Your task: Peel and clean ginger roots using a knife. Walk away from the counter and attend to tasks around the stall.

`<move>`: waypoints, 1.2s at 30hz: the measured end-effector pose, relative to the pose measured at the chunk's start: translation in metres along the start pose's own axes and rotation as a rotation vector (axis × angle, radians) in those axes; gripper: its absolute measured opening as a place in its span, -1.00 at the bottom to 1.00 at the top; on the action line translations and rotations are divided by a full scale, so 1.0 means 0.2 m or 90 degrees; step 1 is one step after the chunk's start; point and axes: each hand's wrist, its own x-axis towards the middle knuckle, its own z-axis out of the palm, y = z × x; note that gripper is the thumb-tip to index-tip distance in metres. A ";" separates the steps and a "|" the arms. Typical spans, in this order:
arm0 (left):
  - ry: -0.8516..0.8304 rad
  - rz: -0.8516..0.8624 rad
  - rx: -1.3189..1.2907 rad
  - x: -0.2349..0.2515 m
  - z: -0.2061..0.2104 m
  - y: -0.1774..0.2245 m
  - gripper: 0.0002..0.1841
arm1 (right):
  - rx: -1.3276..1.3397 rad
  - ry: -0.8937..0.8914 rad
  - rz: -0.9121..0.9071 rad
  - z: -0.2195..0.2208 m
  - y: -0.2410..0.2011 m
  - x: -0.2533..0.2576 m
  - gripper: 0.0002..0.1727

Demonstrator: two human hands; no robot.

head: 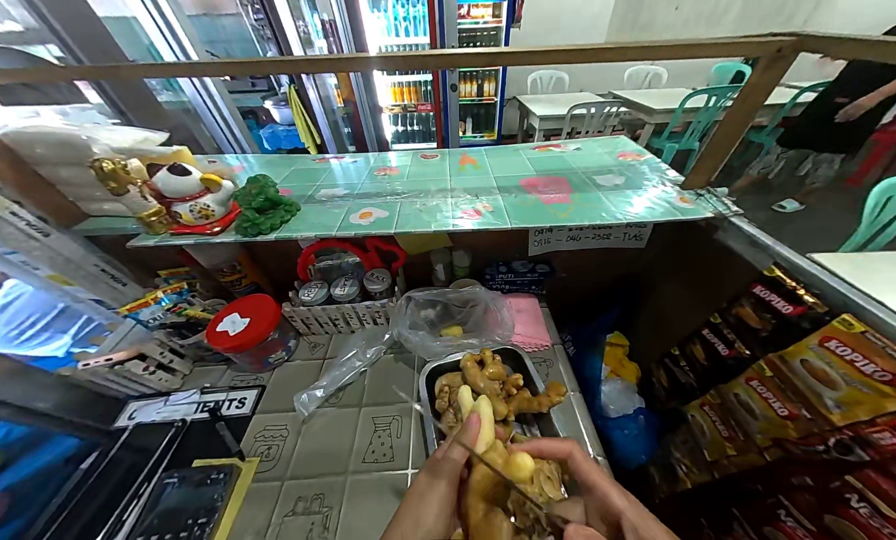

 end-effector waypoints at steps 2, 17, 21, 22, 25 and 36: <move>-0.012 0.020 -0.087 0.03 0.00 -0.03 -0.45 | -0.098 0.055 -0.052 0.03 -0.01 0.01 -0.23; 0.030 0.107 -0.067 0.01 0.07 0.02 -0.54 | -0.198 0.072 -0.085 0.06 -0.03 -0.04 -0.09; 0.050 0.152 -0.097 0.03 0.08 -0.01 -0.58 | -0.221 0.132 -0.103 0.06 0.00 -0.03 -0.11; 0.048 0.172 -0.118 0.03 0.09 -0.02 -0.60 | -0.211 0.145 -0.110 0.07 0.01 -0.03 -0.12; 0.056 0.199 -0.150 0.02 0.11 -0.02 -0.60 | -0.151 0.123 -0.116 0.06 0.03 -0.02 -0.13; 0.135 0.220 -0.090 -0.06 0.19 0.06 -0.60 | -0.137 0.150 -0.121 0.08 0.04 -0.02 -0.12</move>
